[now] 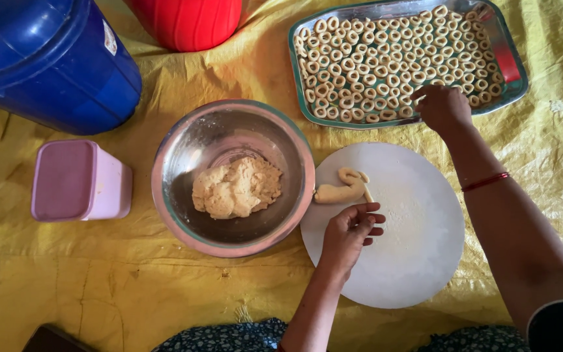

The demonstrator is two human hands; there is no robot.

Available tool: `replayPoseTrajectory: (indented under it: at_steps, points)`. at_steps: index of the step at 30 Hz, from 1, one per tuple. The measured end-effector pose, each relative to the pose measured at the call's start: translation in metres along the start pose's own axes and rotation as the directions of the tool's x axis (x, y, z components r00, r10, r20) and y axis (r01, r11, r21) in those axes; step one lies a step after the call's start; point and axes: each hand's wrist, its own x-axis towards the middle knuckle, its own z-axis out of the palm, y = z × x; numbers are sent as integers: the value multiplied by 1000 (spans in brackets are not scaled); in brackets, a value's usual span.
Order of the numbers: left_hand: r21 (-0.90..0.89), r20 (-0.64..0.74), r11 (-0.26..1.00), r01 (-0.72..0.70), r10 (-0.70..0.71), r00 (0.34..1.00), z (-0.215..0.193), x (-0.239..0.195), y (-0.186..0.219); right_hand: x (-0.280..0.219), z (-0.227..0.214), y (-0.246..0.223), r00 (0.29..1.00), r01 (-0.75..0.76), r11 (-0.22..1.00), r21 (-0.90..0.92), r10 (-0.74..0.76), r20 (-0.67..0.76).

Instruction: The person rolls small pieces of dough into thin ropes on a white board, then joins the ends to form rings and places them on a metal tray. The person repeats this process with multiple pieces of dough from a metal bowl.

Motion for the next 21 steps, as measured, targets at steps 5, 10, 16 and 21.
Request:
replayPoseTrajectory:
  at_steps: [5,10,16,21]
  points:
    - [8,2,1000,-7,7,1000,0,-1,1,7,14,5,1000,-25,996,-87,24,-13]
    - [7,-1,1000,-4,4,1000,1,-1,1,14,15,5,995,-64,998,-15,65,78]
    - [-4,2,1000,4,-4,1000,0,1,-2,8,13,-3,998,-61,993,-100,62,5]
    - [-8,-19,1000,-8,8,1000,0,3,-4,-5,-1,-9,996,-84,989,-121,79,-48]
